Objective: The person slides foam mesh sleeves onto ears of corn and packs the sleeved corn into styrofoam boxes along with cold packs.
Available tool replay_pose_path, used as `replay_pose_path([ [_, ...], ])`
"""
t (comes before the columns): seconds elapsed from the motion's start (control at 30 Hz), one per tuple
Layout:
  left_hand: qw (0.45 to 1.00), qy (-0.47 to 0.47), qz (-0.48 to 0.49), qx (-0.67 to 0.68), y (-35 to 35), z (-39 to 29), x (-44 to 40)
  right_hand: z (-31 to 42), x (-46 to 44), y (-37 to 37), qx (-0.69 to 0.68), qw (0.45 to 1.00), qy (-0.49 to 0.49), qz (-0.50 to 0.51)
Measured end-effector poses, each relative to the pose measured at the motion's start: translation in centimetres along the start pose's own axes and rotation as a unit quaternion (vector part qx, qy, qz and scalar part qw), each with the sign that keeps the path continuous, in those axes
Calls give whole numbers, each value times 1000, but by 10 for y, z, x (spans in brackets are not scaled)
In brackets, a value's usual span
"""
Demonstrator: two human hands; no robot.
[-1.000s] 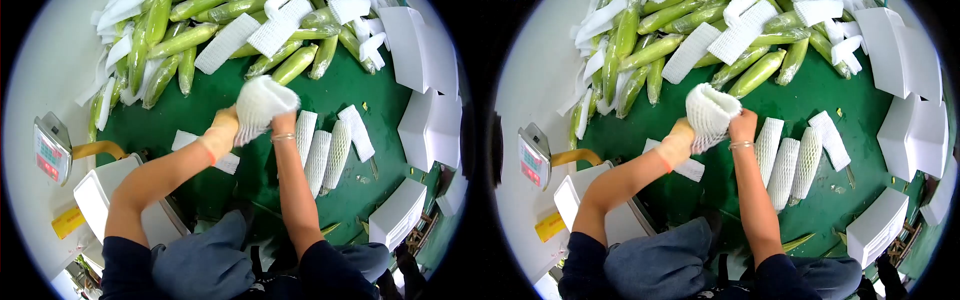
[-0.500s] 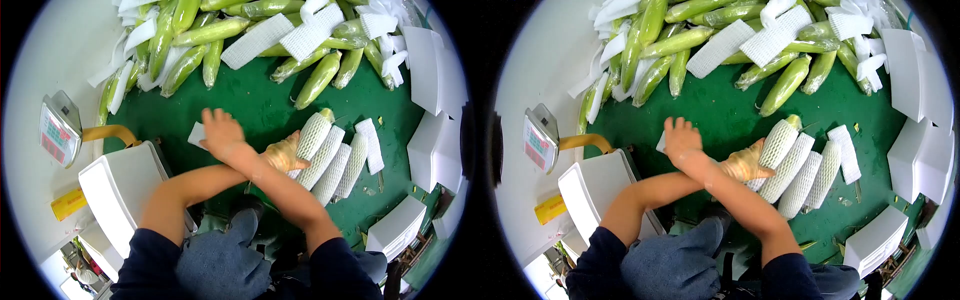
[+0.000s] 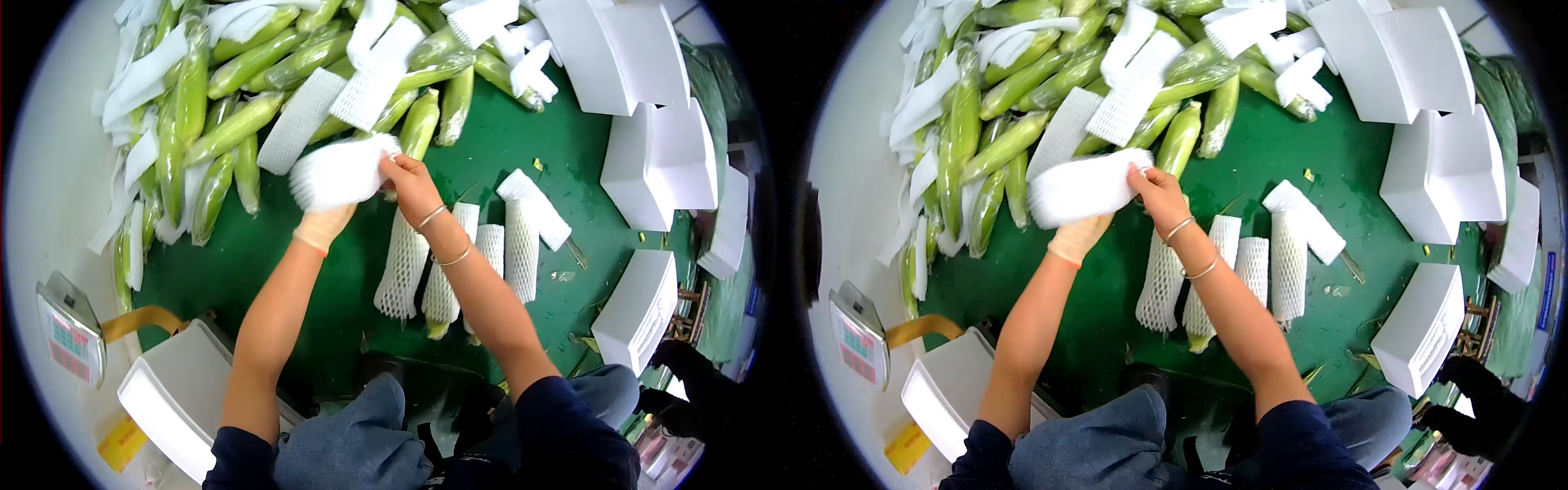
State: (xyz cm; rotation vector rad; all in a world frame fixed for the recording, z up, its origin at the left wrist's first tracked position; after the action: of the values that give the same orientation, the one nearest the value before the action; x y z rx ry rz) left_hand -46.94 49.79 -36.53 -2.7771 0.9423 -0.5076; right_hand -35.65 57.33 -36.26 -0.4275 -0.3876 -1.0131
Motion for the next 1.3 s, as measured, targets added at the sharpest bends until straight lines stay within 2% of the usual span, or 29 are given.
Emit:
replay_pose_path([
  [0.03,995,72,62,28,-21,-4,-5,-40,-43,13,-65,986,134,-72],
  [0.1,972,158,139,107,-49,-12,-9,17,-29,17,-9,904,365,-221],
  [0.13,968,161,118,153,-57,-1,-23,24,-30,25,-23,898,376,-228],
  [0.17,965,153,80,195,-67,1,-27,16,-32,36,-61,946,191,-256],
  [0.2,960,144,40,238,-73,4,-29,15,-35,35,-287,920,79,-254],
  [0.23,991,120,-34,57,-71,7,-32,10,-36,41,-253,930,40,-262],
  [0.27,975,-110,-41,-188,-66,31,-39,-9,-48,53,-219,938,3,-268],
  [0.33,723,-365,-11,-586,-66,48,-21,-20,-44,62,255,873,186,-373],
  [0.37,763,-244,2,-599,-61,44,-11,-19,-37,59,264,897,152,-319],
  [0.4,728,-389,-17,-565,-56,57,-10,-16,-25,54,273,918,116,-263],
  [0.47,831,-317,127,-439,-44,62,3,-1,12,52,312,892,173,-278],
  [0.5,956,-54,116,-265,-44,43,28,12,34,53,310,875,223,-299],
  [0.53,971,213,94,-58,-48,19,65,30,60,54,323,878,231,-267],
  [0.6,901,403,94,132,-52,-46,118,71,117,43,314,908,190,-201],
  [0.63,970,149,172,-85,-29,-34,126,77,121,39,287,922,196,-171],
  [0.73,929,369,-13,-33,-26,-48,128,75,99,25,174,963,161,-126],
  [0.8,897,390,-153,-142,-11,-40,98,71,65,13,120,978,86,-148],
  [0.83,887,357,-144,-255,-21,-57,85,57,42,11,99,971,93,-197],
  [0.87,930,277,-154,-188,-23,-55,78,45,26,13,127,955,113,-245],
  [0.9,921,202,-54,-330,-8,-8,46,18,-1,21,188,948,72,-247],
  [0.97,791,-22,85,-606,22,80,-13,-16,-22,25,236,928,48,-282],
  [1.0,791,-24,80,-606,24,79,-15,-19,-23,26,280,918,24,-280],
  [1.03,879,-39,-32,-474,26,71,-12,-18,-25,23,281,919,27,-277],
  [1.1,946,0,-154,-285,20,35,15,-25,-20,17,297,929,-144,-166],
  [1.13,955,42,-164,-245,13,4,30,-8,-3,4,535,845,-11,18],
  [1.17,933,-185,-46,-306,32,23,16,2,21,-6,587,798,86,106],
  [1.23,946,-98,106,-290,55,39,16,48,59,-26,684,685,190,162],
  [1.27,949,211,128,-197,56,25,34,75,67,-34,737,632,202,132],
  [1.3,923,184,189,-280,58,21,42,90,58,-42,704,622,336,65],
])
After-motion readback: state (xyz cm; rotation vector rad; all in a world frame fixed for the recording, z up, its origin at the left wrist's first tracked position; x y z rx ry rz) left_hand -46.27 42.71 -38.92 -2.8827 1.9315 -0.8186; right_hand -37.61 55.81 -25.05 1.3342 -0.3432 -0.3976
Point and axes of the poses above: each hand's wrist, its own x-axis away from the middle knuckle, its own y-axis out of the back of the hand, z = x × y, the point moved 3 cm from there along -x, towards the middle knuckle, and after that the axes turned 13 degrees about -z, right-handed, at the moved point
